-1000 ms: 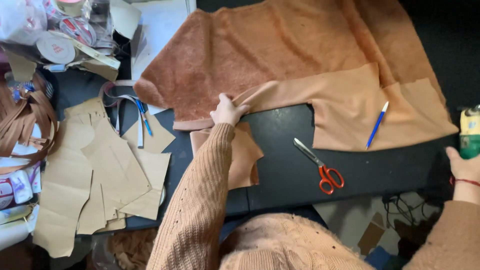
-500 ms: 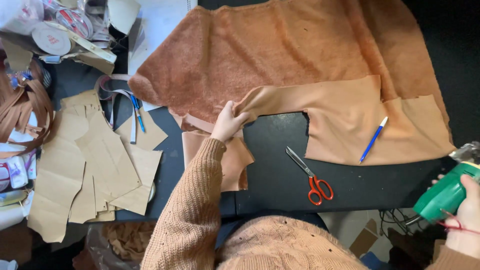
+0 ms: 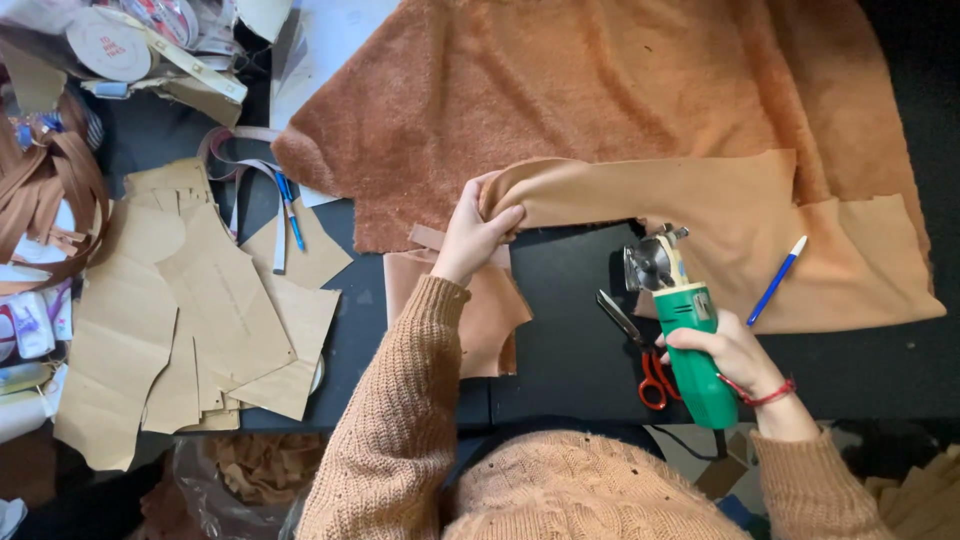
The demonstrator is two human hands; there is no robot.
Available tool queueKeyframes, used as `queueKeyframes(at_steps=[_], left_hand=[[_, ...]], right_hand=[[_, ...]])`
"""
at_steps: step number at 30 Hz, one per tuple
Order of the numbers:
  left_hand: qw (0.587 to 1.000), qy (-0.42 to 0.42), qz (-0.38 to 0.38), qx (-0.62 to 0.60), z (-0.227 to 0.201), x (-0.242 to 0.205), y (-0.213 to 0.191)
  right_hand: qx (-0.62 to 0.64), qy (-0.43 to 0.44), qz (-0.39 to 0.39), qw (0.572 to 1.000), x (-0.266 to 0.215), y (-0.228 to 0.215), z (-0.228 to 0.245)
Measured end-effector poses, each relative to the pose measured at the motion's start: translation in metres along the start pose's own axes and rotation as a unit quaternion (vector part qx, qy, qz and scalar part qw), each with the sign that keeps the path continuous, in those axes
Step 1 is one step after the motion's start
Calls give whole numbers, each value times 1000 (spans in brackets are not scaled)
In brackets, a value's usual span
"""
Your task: The person cuts a piece of light brown fabric with scissors, then uses a green electric cutter to trim the edges of a larger fabric piece. They trace a pattern onto the fabric with a blue pen and continue cutting along the marked lines.
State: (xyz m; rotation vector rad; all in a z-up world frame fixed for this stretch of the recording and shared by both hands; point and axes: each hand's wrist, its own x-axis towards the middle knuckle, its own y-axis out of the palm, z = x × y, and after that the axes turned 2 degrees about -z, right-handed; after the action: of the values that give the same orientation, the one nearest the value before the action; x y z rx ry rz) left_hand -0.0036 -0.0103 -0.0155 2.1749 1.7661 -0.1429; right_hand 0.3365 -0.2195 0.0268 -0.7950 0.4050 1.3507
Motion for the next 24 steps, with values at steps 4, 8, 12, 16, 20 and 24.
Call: queueKeyframes(at_steps=[4, 8, 12, 16, 20, 24], left_hand=[[999, -22, -20, -27, 4, -10, -9], [998, -39, -27, -39, 6, -14, -20], [998, -46, -28, -44, 1, -23, -26], [999, -22, -23, -33, 7, -28, -35], [1000, -21, -7, 5, 7, -34, -44], [997, -59, 27, 29, -48, -69, -34]], right_hand=[[-154, -11, -48, 987, 34, 7, -20], [-95, -49, -59, 992, 37, 18, -6], [-116, -41, -69, 990, 37, 21, 6], [-126, -64, -67, 988, 27, 32, 25], [-116, -86, -66, 987, 37, 27, 25], [25, -120, -12, 992, 33, 19, 57]])
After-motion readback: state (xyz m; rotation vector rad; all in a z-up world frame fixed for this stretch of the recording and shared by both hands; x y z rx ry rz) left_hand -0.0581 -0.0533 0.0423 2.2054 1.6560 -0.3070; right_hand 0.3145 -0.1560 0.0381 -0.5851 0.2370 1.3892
